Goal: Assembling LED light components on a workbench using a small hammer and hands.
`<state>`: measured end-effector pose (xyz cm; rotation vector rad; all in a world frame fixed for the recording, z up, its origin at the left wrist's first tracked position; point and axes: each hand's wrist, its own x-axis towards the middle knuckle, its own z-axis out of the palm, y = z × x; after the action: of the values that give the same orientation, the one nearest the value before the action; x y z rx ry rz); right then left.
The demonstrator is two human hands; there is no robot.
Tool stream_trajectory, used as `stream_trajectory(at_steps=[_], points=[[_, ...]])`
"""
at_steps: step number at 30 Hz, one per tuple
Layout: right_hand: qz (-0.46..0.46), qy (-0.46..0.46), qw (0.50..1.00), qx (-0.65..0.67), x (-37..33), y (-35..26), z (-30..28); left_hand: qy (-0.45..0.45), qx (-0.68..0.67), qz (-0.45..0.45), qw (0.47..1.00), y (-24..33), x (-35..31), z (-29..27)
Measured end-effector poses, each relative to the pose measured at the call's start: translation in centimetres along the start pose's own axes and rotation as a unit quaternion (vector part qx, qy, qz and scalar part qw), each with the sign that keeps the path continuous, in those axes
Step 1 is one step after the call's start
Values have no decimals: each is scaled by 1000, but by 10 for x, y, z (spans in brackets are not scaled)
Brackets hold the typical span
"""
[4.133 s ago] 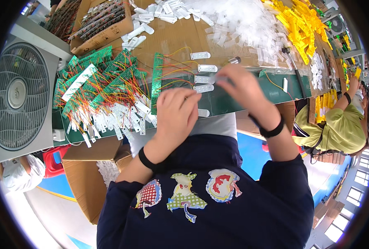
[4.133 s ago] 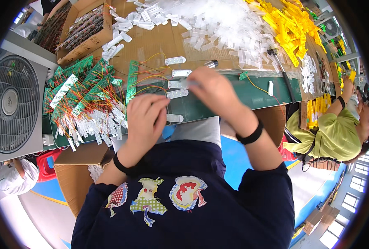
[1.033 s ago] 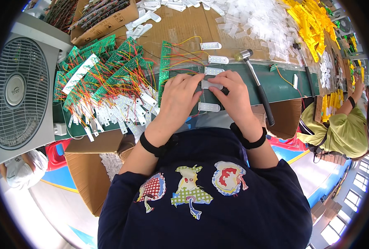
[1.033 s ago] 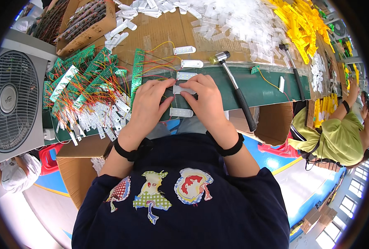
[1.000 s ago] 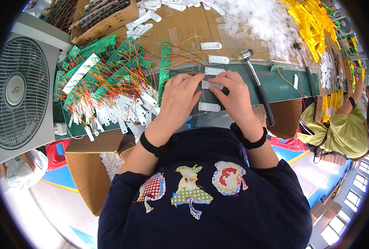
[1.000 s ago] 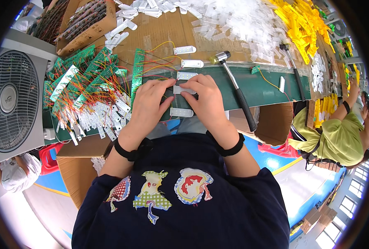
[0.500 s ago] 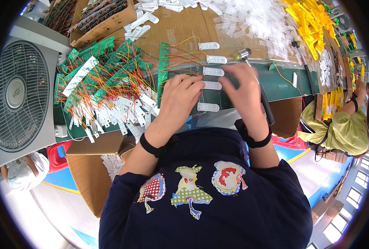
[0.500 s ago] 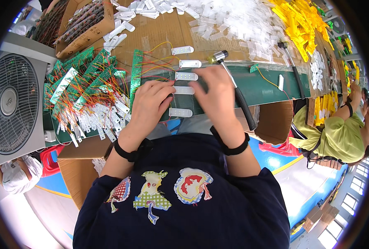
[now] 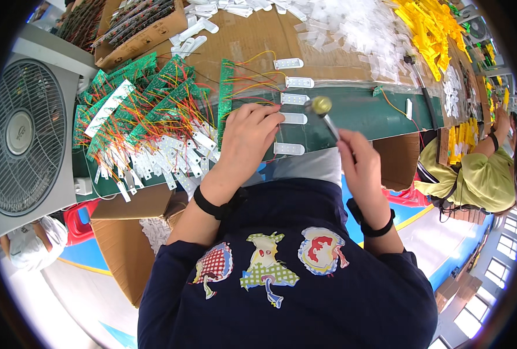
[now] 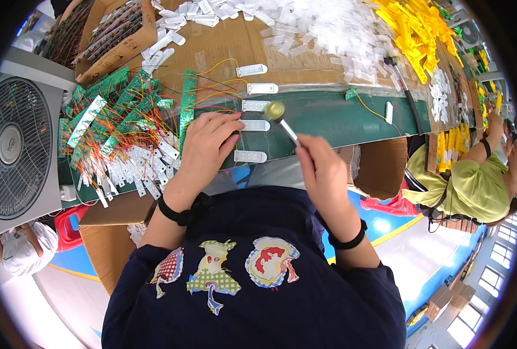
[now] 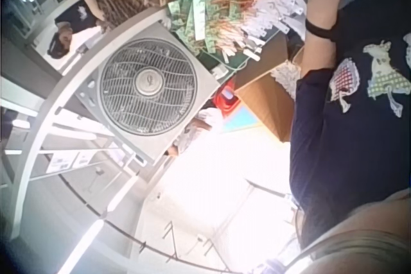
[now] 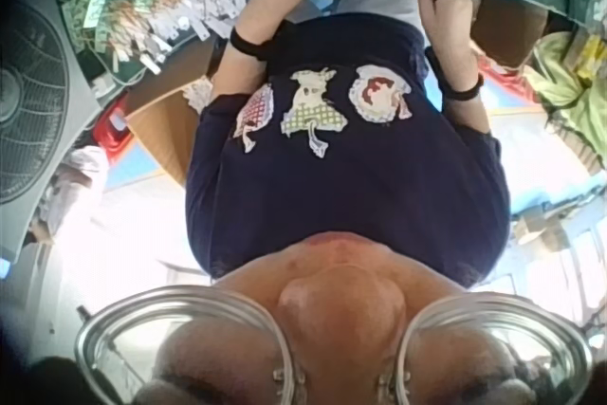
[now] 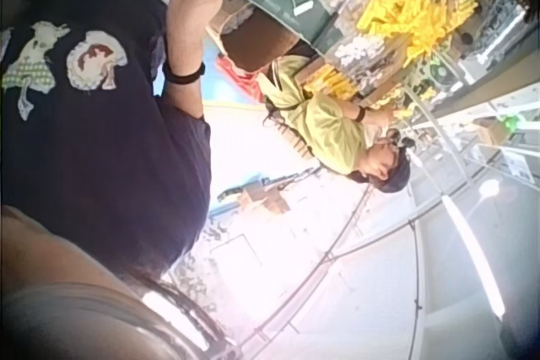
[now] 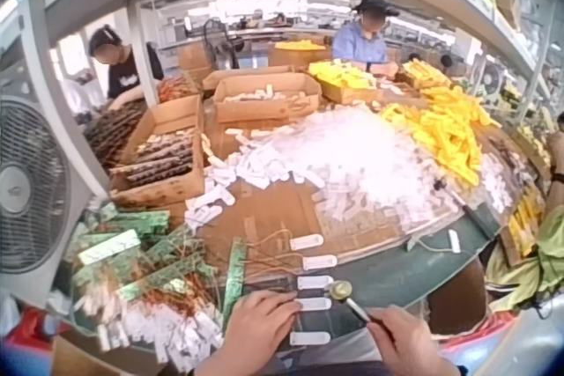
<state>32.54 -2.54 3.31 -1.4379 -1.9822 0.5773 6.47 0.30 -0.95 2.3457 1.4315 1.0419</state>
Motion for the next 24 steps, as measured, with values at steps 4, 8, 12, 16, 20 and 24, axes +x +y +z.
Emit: stream_trajectory(at_steps=[4, 8, 12, 16, 20, 24], points=[[27, -26, 999, 20, -8, -8, 7, -6, -1, -3, 1000, 0, 0, -1], [-41, 80, 995, 54, -13, -14, 2, 3, -1, 1, 1000, -2, -2, 2], [-49, 33, 998, 18, -14, -17, 7, 2, -8, -1, 1000, -3, -2, 3], [1, 35, 999, -16, -12, -8, 14, -6, -9, -4, 1000, -2, 0, 1], [13, 41, 998, 39, -15, -3, 13, -3, -9, -17, 1000, 0, -1, 0], [5, -2, 996, 91, -9, -8, 31, 9, -27, -50, 998, -1, -2, 3]])
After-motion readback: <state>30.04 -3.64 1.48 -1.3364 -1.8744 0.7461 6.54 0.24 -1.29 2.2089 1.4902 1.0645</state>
